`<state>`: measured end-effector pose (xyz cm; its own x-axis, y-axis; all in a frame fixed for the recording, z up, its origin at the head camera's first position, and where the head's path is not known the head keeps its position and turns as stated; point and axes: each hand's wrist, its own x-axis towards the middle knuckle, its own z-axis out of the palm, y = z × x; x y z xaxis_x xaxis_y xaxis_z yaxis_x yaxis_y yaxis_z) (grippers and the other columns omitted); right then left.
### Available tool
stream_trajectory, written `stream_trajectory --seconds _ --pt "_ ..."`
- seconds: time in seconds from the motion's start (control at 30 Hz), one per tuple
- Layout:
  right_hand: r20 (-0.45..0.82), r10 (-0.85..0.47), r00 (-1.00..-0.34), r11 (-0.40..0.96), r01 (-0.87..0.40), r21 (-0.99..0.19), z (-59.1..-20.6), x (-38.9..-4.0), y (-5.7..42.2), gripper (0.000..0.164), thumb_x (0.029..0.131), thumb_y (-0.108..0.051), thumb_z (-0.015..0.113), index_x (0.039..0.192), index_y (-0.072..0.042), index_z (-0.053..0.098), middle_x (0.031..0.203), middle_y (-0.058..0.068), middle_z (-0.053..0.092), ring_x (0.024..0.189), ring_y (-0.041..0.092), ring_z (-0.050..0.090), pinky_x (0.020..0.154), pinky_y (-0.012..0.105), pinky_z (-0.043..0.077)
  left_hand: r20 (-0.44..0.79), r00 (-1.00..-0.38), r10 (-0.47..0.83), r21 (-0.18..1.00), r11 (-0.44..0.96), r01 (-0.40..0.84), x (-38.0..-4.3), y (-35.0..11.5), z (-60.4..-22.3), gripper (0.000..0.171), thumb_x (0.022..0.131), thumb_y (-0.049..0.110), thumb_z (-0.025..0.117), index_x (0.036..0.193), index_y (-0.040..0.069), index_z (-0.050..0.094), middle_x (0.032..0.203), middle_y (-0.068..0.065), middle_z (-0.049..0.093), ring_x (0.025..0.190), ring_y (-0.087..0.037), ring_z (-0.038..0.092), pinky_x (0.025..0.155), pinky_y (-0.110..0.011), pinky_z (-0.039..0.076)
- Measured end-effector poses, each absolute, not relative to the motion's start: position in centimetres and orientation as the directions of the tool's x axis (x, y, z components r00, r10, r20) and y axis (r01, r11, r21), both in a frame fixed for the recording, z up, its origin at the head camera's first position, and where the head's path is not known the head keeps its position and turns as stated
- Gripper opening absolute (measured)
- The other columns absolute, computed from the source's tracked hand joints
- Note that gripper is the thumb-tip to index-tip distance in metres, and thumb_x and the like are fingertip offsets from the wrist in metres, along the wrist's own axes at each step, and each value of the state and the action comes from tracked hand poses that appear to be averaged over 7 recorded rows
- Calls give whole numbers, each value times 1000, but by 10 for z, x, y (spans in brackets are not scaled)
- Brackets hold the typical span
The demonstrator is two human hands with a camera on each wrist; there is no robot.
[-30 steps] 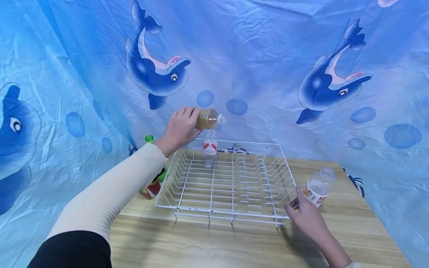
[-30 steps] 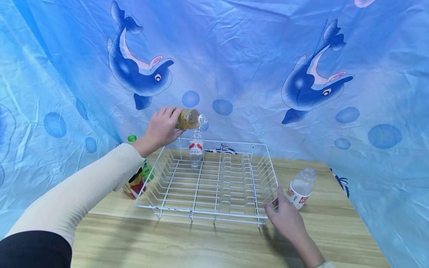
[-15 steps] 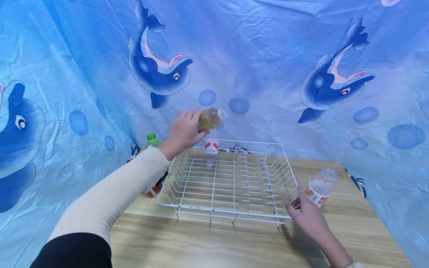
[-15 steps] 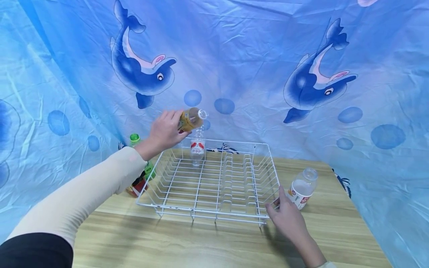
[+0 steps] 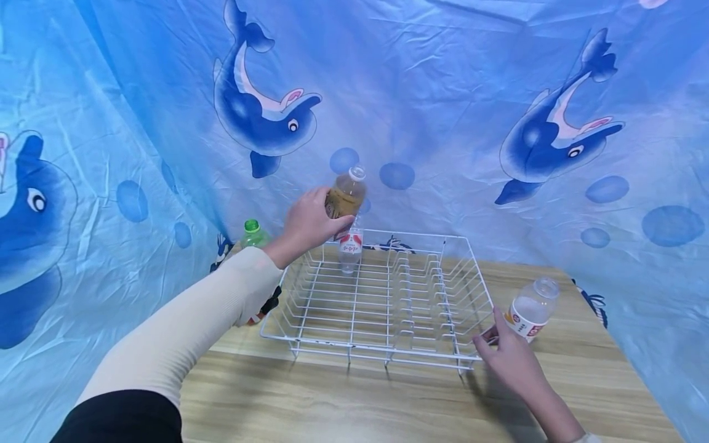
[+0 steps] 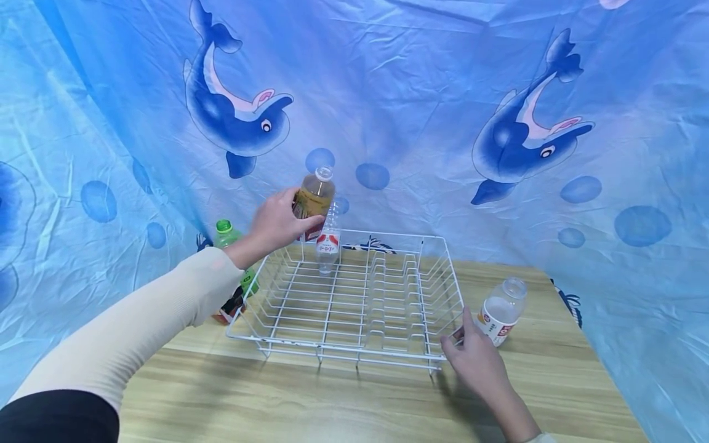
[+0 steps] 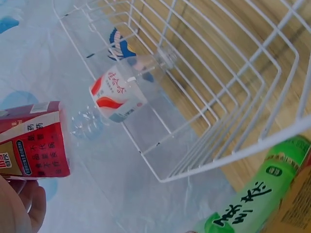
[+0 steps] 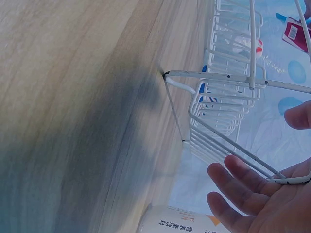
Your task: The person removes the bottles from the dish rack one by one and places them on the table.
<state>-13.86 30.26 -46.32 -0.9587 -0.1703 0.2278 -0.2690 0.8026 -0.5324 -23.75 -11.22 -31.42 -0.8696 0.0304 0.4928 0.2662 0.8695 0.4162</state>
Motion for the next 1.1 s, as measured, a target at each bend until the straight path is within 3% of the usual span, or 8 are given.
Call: stream_trajectory --seconds 0.3,0.63,0.93,1.1 --pt "229 -171 -958 797 -271 -539 -461 -138 302 83 97 -31 65 149 20 24 94 5 73 85 25 68 78 46 53 424 -905 -35 554 801 228 -231 -108 -315 74 82 62 75 129 7 56 109 -7 66 95 -23 63 79 -42 55" --pt "210 -170 -963 789 -261 -557 -463 -138 303 84 97 -31 65 150 19 21 93 4 72 87 26 70 78 46 55 376 -926 10 667 691 278 -227 -103 -316 70 82 59 76 129 10 59 112 -5 69 98 -20 66 82 -41 56" --pt "194 -172 -966 790 -252 -559 -465 -140 305 86 97 -32 65 150 19 21 94 4 71 86 23 68 76 43 54 364 -929 65 693 647 317 -225 -98 -322 64 83 55 78 127 11 61 112 -4 70 99 -19 66 85 -41 55" --pt "228 -177 -957 796 -275 -538 -464 -140 305 84 97 -34 65 149 19 25 104 16 69 90 31 64 82 53 52 376 -923 81 679 653 334 -224 -95 -321 65 83 56 78 125 9 62 107 -4 71 95 -19 66 82 -41 55"
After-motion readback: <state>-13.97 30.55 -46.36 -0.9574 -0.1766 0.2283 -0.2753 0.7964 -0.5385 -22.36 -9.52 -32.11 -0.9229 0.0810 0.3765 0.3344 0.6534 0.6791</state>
